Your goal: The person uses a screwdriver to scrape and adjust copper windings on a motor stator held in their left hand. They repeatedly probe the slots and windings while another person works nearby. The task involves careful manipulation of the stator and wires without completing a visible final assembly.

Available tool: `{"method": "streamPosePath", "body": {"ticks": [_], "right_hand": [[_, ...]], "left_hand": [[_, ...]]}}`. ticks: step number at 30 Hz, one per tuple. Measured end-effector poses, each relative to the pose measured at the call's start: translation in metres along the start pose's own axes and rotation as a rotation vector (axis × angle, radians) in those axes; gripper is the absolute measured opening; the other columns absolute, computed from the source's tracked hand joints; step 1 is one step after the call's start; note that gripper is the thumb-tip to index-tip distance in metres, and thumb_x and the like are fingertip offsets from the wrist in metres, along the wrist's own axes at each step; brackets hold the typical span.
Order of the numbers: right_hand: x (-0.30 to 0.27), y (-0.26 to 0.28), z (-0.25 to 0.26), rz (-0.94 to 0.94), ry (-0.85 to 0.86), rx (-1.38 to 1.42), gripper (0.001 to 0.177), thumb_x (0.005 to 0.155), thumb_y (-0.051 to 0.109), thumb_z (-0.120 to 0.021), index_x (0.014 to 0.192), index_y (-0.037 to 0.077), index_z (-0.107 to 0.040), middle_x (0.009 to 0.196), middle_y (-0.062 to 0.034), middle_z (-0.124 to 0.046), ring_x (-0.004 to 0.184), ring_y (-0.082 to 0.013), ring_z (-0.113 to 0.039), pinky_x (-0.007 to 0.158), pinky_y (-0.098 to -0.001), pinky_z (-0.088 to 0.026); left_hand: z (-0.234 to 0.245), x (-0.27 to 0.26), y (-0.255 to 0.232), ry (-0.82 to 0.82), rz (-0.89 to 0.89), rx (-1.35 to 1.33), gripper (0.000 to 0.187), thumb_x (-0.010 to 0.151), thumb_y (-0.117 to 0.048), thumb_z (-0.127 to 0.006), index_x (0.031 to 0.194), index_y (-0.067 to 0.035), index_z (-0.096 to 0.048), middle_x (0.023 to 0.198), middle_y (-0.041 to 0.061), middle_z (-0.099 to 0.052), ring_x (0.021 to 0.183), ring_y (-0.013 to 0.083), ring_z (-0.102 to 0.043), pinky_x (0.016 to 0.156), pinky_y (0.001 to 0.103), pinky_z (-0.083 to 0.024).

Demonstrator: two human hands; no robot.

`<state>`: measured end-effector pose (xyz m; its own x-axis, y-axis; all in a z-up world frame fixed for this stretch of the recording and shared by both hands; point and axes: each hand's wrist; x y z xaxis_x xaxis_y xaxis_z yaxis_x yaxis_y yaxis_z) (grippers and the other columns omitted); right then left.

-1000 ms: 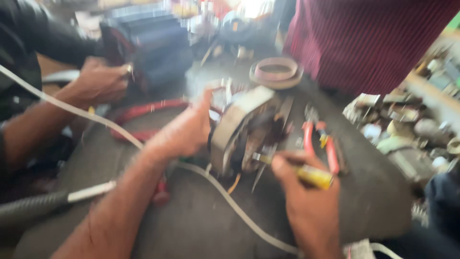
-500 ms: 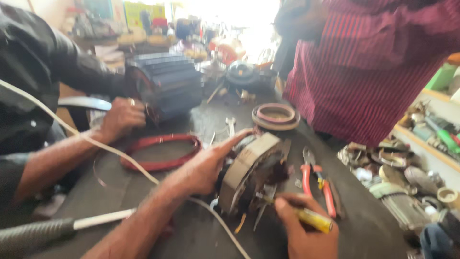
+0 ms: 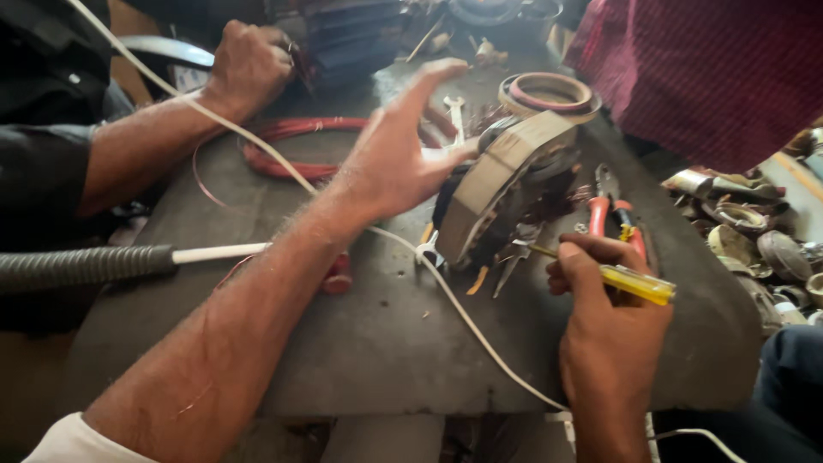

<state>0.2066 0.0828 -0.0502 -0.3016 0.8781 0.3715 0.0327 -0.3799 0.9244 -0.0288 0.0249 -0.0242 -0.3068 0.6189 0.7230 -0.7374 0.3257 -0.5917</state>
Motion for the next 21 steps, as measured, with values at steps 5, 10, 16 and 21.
{"method": "streamPosePath", "body": {"ticks": [5, 10, 16, 21], "right_hand": [[-0.003, -0.002, -0.003, 0.005, 0.021, -0.014, 0.014, 0.097, 0.010, -0.068, 0.104, -0.002, -0.071, 0.086, -0.0071, -0.070, 0.080, -0.0123, -0.066, 0.077, -0.0249, -0.053], [-0.003, -0.002, -0.004, 0.036, 0.018, -0.044, 0.014, 0.097, 0.010, -0.068, 0.105, -0.002, -0.070, 0.087, -0.0079, -0.071, 0.080, -0.0130, -0.068, 0.077, -0.0245, -0.054], [-0.004, -0.002, -0.003, 0.019, 0.029, -0.049, 0.014, 0.097, 0.009, -0.067, 0.105, -0.003, -0.070, 0.087, -0.0084, -0.071, 0.080, -0.0128, -0.068, 0.078, -0.0246, -0.054], [-0.004, 0.001, -0.005, 0.031, 0.043, -0.040, 0.015, 0.097, 0.009, -0.068, 0.105, -0.003, -0.070, 0.088, -0.0080, -0.071, 0.080, -0.0127, -0.068, 0.077, -0.0246, -0.055]], "left_hand": [[0.001, 0.000, -0.018, -0.216, 0.115, -0.088, 0.046, 0.099, -0.046, -0.069, 0.103, -0.001, -0.076, 0.087, 0.007, -0.073, 0.079, 0.0085, -0.065, 0.071, 0.026, -0.051], [-0.005, -0.001, -0.031, 0.275, 0.336, -0.442, 0.069, 0.099, -0.063, -0.052, 0.091, -0.001, -0.082, 0.077, -0.002, -0.069, 0.073, 0.0025, -0.062, 0.064, 0.024, -0.053], [0.000, -0.004, -0.038, 0.377, 0.302, -0.246, 0.079, 0.093, -0.074, -0.052, 0.069, -0.001, -0.071, 0.061, -0.006, -0.052, 0.057, 0.0044, -0.051, 0.047, 0.029, -0.038], [-0.002, -0.005, -0.041, 0.373, 0.274, -0.202, 0.078, 0.090, -0.079, -0.052, 0.059, -0.009, -0.067, 0.053, -0.009, -0.046, 0.053, 0.0031, -0.046, 0.043, 0.031, -0.034]]}}
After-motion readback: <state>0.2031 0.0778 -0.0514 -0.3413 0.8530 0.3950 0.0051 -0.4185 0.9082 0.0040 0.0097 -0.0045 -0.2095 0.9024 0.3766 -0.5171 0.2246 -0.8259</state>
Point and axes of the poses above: each hand's wrist, its own x-axis towards the middle knuckle, its own z-axis out of the back of the hand, y = z × x
